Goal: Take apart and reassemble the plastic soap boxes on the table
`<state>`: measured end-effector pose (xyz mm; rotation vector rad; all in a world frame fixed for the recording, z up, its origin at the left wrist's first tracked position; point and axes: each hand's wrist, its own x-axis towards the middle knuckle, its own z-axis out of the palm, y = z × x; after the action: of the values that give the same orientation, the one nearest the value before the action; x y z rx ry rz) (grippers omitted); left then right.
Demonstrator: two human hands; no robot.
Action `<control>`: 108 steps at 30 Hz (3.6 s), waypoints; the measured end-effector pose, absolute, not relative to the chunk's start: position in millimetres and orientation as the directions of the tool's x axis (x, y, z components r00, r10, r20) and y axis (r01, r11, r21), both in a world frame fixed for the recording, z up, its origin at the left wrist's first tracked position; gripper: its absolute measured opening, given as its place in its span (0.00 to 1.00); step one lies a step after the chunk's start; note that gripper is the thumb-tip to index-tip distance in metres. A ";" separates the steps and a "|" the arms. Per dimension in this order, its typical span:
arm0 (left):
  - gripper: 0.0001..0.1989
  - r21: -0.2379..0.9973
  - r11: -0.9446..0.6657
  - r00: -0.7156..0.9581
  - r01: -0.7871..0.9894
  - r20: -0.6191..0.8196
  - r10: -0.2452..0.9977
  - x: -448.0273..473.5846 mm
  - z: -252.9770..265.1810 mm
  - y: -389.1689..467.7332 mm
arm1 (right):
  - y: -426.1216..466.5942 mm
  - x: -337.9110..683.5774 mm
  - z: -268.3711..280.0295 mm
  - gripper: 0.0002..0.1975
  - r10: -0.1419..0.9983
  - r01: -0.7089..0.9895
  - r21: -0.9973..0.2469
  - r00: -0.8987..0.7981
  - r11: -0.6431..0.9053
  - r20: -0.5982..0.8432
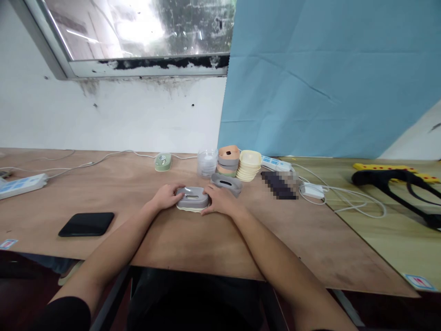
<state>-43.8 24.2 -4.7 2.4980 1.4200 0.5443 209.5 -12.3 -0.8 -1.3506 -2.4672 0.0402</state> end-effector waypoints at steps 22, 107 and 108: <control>0.29 0.312 -0.457 0.411 0.833 0.202 0.889 -42.1 -8.0 24.7 | -12.5 204.2 -6.1 0.23 0.764 0.827 -0.120 -0.439 0.550 0.474; 0.28 0.378 -0.634 0.443 0.675 0.479 0.757 -61.8 -12.3 35.9 | -2.8 179.4 -27.5 0.30 0.978 0.245 -0.965 0.203 -0.095 -0.045; 0.28 0.370 -0.633 0.448 0.680 0.474 0.758 -62.2 -12.8 36.6 | -3.0 179.9 -27.4 0.31 0.978 0.269 -0.958 0.201 -0.100 -0.046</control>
<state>-62.2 36.6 -12.8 2.5637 1.2812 0.9385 179.9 -3.0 -27.4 -1.5548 -1.2235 0.9691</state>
